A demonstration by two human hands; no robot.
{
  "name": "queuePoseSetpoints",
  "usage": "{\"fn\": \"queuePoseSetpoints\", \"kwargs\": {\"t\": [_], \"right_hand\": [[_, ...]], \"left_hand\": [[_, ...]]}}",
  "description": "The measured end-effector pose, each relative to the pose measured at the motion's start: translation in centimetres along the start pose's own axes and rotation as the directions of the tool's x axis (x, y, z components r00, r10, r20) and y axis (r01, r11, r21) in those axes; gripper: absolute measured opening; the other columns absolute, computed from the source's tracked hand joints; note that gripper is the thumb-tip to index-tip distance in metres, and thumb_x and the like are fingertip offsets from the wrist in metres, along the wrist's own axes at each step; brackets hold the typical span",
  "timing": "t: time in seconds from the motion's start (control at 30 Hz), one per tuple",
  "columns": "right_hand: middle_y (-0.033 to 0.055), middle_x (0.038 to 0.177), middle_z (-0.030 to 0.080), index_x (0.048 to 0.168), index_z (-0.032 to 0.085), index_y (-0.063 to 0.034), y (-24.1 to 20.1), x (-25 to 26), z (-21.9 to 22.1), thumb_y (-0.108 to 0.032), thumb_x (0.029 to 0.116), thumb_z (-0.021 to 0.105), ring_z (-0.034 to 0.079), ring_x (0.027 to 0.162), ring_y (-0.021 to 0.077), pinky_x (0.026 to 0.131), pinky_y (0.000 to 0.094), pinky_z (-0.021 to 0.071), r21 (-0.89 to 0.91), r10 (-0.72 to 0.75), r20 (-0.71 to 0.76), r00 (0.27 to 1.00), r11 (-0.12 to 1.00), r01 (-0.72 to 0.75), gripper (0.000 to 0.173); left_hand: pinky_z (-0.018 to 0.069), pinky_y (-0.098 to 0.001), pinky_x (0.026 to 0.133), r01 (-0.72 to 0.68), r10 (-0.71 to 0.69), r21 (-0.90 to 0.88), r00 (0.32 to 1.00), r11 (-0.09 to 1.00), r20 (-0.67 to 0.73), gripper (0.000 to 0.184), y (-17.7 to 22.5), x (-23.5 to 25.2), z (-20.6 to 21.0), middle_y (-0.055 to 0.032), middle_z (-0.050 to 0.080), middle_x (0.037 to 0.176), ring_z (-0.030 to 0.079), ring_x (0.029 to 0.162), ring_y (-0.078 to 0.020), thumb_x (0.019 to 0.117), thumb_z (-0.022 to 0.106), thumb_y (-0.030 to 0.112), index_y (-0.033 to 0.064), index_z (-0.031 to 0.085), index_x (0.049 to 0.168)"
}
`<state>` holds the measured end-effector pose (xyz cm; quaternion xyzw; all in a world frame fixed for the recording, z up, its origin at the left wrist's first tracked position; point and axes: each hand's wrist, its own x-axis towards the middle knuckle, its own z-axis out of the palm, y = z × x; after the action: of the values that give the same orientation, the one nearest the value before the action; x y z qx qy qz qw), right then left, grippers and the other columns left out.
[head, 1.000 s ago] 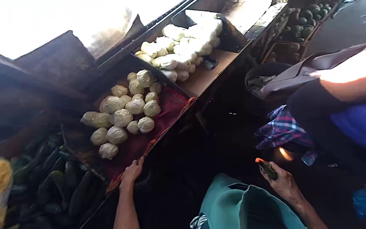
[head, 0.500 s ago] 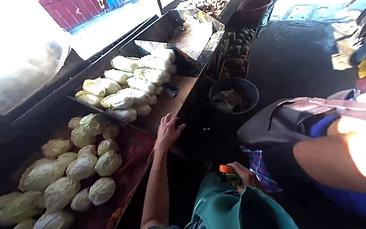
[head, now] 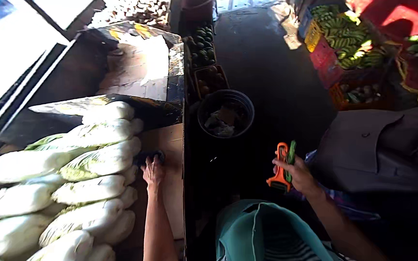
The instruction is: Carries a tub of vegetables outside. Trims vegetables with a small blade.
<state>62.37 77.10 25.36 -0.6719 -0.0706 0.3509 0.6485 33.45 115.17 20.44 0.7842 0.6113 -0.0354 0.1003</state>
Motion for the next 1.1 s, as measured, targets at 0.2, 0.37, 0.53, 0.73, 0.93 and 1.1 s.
{"fn": "queuePoseSetpoints", "kwargs": {"t": [0.2, 0.37, 0.53, 0.73, 0.93, 1.1], "right_hand": [[0.0091, 0.102, 0.07, 0.137, 0.044, -0.0067, -1.7, 8.1, 1.6, -0.011, 0.1043, 0.043, 0.071, 0.084, 0.0202, 0.078, 0.0378, 0.0613, 0.323, 0.114, 0.04, 0.993, 0.939, -0.121, 0.033], [0.0108, 0.107, 0.071, 0.136, 0.049, -0.0099, -2.6, 14.2, 2.7, -0.038, 0.1101, 0.024, 0.072, 0.092, 0.0248, 0.083, 0.0421, 0.061, 0.475, 0.126, 0.166, 0.978, 0.859, -0.192, 0.045], [0.0108, 0.107, 0.071, 0.136, 0.049, -0.0109, -2.5, 23.4, 2.9, -0.054, 0.108, 0.013, 0.072, 0.091, 0.0243, 0.079, 0.0399, 0.0622, 0.489, 0.152, 0.251, 0.956, 0.832, -0.261, 0.063], [0.0041, 0.087, 0.067, 0.119, 0.052, -0.0089, -2.4, 36.0, 2.8, -0.028, 0.1116, 0.034, 0.067, 0.069, 0.0158, 0.065, 0.0337, 0.06, 0.336, 0.469, 0.08, 0.879, 0.818, -0.467, 0.027], [0.0047, 0.087, 0.065, 0.122, 0.053, -0.0069, -3.7, 44.6, 0.6, -0.014, 0.1056, 0.05, 0.064, 0.065, 0.0146, 0.062, 0.0323, 0.0585, 0.157, 0.529, -0.009, 0.849, 0.839, -0.521, 0.018], [0.0014, 0.077, 0.06, 0.118, 0.056, -0.0036, -4.5, 50.2, 0.1, 0.008, 0.0882, 0.065, 0.042, 0.044, 0.0058, 0.041, 0.0217, 0.0415, 0.031, 0.501, -0.243, 0.83, 0.86, -0.51, 0.033]], "left_hand": [[0.0429, -0.0643, 0.106, 0.076, -0.094, -0.215, 0.993, 0.974, -0.077, 0.041, -0.4, 0.7, -0.8, -0.0363, 0.056, 0.135, 0.055, 0.127, -0.0523, 0.0956, 0.062, 0.007, -0.0073, 0.058, 0.134], [0.0541, -0.0252, 0.083, -0.062, -0.176, -0.831, 0.966, 0.553, -0.189, 0.025, 1.7, -2.6, -6.2, -0.0073, 0.066, 0.1, 0.063, 0.09, -0.0058, 0.0929, 0.054, 0.003, -0.0075, 0.062, 0.114], [0.062, -0.027, 0.078, -0.083, -0.195, -0.996, 0.977, 0.014, -0.084, 0.029, 9.0, -2.0, -9.1, 0.0065, 0.073, 0.09, 0.071, 0.085, -0.0049, 0.0957, 0.033, -0.002, 0.0079, 0.058, 0.105], [0.0606, -0.0249, 0.073, -0.167, -0.385, -0.966, 0.893, 0.196, -0.232, 0.023, 14.6, 1.1, -10.9, 0.0059, 0.07, 0.086, 0.069, 0.079, -0.0047, 0.0888, 0.043, -0.005, 0.0043, 0.059, 0.103], [0.0498, -0.036, 0.098, 0.137, -0.419, -0.657, 0.859, 0.742, -0.294, 0.048, 18.1, 3.3, -11.1, -0.0209, 0.055, 0.142, 0.056, 0.125, -0.022, 0.0901, 0.06, 0.01, -0.0048, 0.057, 0.136], [0.0576, -0.0337, 0.093, -0.122, -0.029, -0.795, 0.985, 0.594, -0.172, 0.046, 27.2, 8.5, -4.9, -0.0217, 0.063, 0.132, 0.067, 0.113, -0.0204, 0.095, 0.06, 0.018, -0.0108, 0.058, 0.13]]}}
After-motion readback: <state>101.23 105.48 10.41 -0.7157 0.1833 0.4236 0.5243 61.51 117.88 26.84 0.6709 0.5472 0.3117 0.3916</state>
